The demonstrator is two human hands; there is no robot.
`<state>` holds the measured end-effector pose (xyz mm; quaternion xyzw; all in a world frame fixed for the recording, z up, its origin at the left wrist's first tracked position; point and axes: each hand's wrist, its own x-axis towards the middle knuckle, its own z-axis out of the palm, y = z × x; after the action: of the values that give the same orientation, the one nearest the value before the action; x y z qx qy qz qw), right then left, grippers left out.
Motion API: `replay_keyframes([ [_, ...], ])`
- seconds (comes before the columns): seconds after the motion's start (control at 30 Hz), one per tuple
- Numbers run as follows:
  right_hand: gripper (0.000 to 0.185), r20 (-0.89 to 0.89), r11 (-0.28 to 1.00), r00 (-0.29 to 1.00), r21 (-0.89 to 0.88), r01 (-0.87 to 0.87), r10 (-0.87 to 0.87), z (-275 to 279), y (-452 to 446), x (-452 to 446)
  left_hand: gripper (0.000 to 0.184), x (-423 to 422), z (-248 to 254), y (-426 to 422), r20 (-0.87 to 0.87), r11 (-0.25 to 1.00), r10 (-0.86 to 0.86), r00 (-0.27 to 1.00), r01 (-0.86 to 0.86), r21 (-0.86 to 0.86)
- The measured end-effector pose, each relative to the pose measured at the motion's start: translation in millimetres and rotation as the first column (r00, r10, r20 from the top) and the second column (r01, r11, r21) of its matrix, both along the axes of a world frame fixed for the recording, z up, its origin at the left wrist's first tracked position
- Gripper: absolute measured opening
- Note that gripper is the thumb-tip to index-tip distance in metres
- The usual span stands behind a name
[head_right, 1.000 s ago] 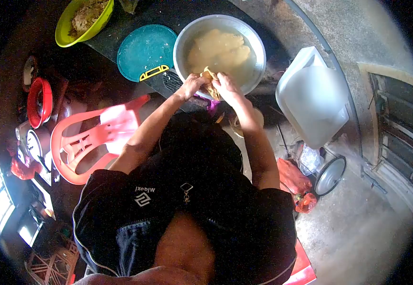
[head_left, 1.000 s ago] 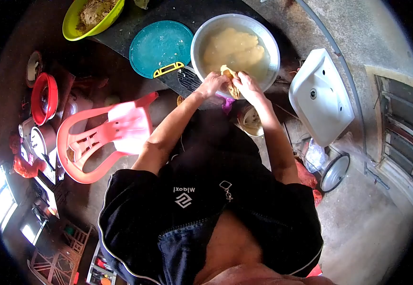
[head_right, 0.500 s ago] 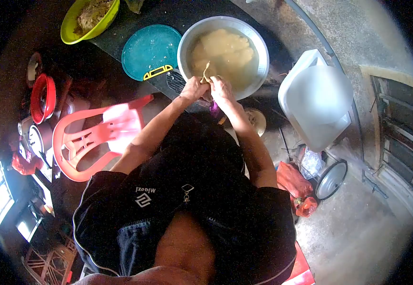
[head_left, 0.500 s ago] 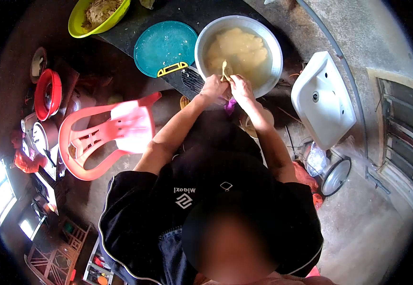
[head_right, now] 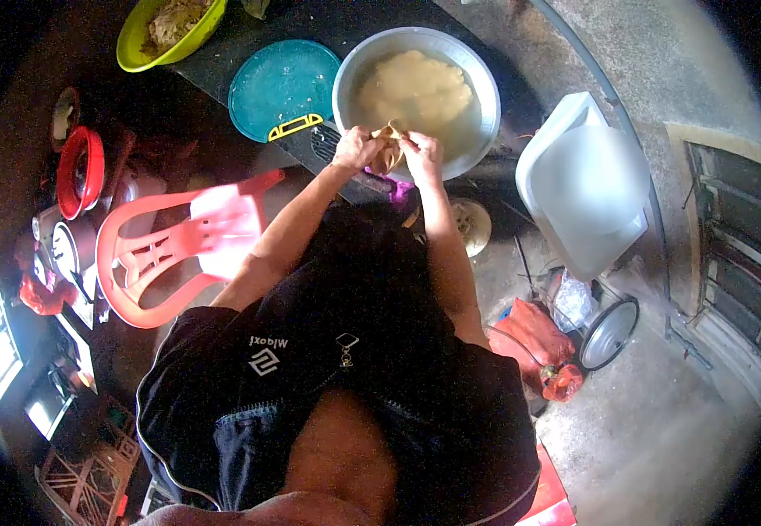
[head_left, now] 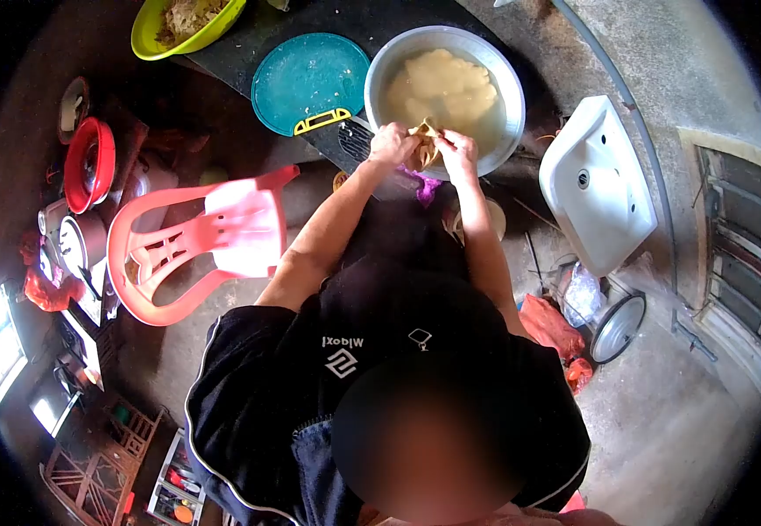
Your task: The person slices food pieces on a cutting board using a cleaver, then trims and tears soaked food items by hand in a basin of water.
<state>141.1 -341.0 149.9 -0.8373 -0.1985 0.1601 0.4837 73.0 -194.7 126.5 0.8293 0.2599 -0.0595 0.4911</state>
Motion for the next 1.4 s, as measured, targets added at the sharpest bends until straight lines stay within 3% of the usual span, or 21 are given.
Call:
replay_keyframes([
  [0.03,0.018,-0.029,1.0,1.0,0.031,0.007,-0.006,-4.4,0.1,2.5,0.035,2.3,0.9,2.0,0.01,1.0,0.005,1.0,-0.005,-0.019],
  [0.13,0.023,0.152,0.968,0.988,-0.25,0.016,0.023,17.2,6.0,-2.1,0.034,8.5,5.3,2.0,0.006,0.999,-0.045,0.999,0.045,0.018],
  [0.17,0.034,0.116,0.981,0.991,-0.19,-0.043,0.066,28.7,5.3,-5.1,0.034,10.7,6.9,1.8,0.001,0.997,-0.075,0.997,0.075,0.024],
  [0.23,0.041,0.236,0.975,0.971,-0.221,0.017,0.036,18.7,-1.4,-11.4,0.038,11.8,14.6,3.3,-0.006,0.995,-0.068,0.998,0.067,-0.08],
  [0.43,0.035,-0.036,0.911,0.993,-0.394,-0.121,0.116,32.2,1.1,-4.3,0.038,20.6,25.4,2.3,-0.031,0.99,-0.026,0.999,0.022,-0.139],
  [0.5,0.024,-0.11,0.961,0.987,-0.237,-0.144,0.12,26.3,-0.4,3.3,0.033,17.6,29.4,2.0,-0.096,0.957,0.012,0.995,-0.039,-0.286],
  [0.6,0.021,-0.003,0.939,0.987,-0.308,-0.156,0.163,13.7,-1.8,3.4,0.025,6.8,35.2,-8.7,-0.175,0.892,0.091,0.98,-0.158,-0.424],
  [0.63,0.022,0.042,0.936,0.985,-0.321,-0.147,0.169,6.3,-2.0,2.2,0.022,6.0,28.6,-10.0,-0.344,0.826,0.038,0.938,-0.224,-0.518],
  [0.67,0.022,0.087,0.933,0.98,-0.332,-0.142,0.18,2.5,-0.1,1.6,0.02,-0.5,-13.0,-12.6,-0.025,0.921,-0.105,0.994,0.087,-0.38],
  [0.73,0.023,0.131,0.932,0.977,-0.344,-0.116,0.17,1.5,7.2,-0.5,0.017,2.5,-44.7,-7.5,0.179,0.941,-0.299,0.937,0.321,-0.108],
  [0.77,0.024,0.151,0.931,0.975,-0.351,-0.102,0.163,0.7,8.4,-2.5,0.016,6.9,-55.8,-6.5,0.099,0.95,-0.293,0.951,0.301,-0.081],
  [0.83,0.025,0.168,0.951,0.981,-0.307,-0.044,0.1,-2.2,9.6,-1.9,0.024,8.8,-9.7,-6.2,-0.069,0.948,-0.317,0.946,0.318,-0.002],
  [0.9,0.027,0.189,0.966,0.981,-0.258,0.018,0.032,-5.6,13.7,5.3,0.018,6.3,-6.3,-9.9,-0.004,0.971,-0.234,0.972,0.234,-0.053],
  [0.93,0.026,0.304,0.961,0.951,-0.273,0.04,0.046,-8.4,13.9,8.1,0.015,4.7,-1.1,-9.0,0.029,0.963,-0.262,0.965,0.263,-0.057],
  [1.03,0.026,-0.027,0.986,0.996,-0.148,0.076,-0.081,-3.0,2.2,16.1,0.015,3.1,19.6,-6.5,0.094,0.942,-0.317,0.944,0.325,-0.08],
  [1.07,0.02,-0.024,0.999,0.999,-0.025,0.035,-0.035,-32.2,-10.7,23.1,0.015,3.5,24.2,-6.6,0.094,0.943,-0.311,0.946,0.319,-0.093],
  [1.13,0.015,-0.409,0.963,0.895,0.117,0.242,-0.175,-20.0,-8.6,19.6,0.014,4.4,11.4,-3.8,0.214,0.928,-0.36,0.908,0.373,-0.02],
  [1.17,0.012,-0.587,0.921,0.783,0.152,0.358,-0.208,-13.6,-8.5,18.2,0.014,4.8,-2.2,-6.1,0.159,0.938,-0.304,0.939,0.324,-0.122],
  [1.23,0.008,-0.644,0.93,0.731,0.079,0.358,-0.226,-8.9,-11.6,18.6,0.016,5.6,-3.1,-7.2,0.029,0.929,-0.202,0.979,0.201,-0.309],
  [1.3,0.008,-0.681,0.922,0.691,0.059,0.382,-0.243,-1.6,-11.9,14.7,0.021,6.0,-2.6,-4.2,0.009,0.917,-0.183,0.983,0.175,-0.358],
  [1.4,0.012,-0.383,0.976,0.9,-0.033,0.214,-0.21,-11.5,-11.6,13.1,0.029,7.9,20.3,0.9,-0.048,0.88,-0.167,0.985,0.127,-0.457],
])
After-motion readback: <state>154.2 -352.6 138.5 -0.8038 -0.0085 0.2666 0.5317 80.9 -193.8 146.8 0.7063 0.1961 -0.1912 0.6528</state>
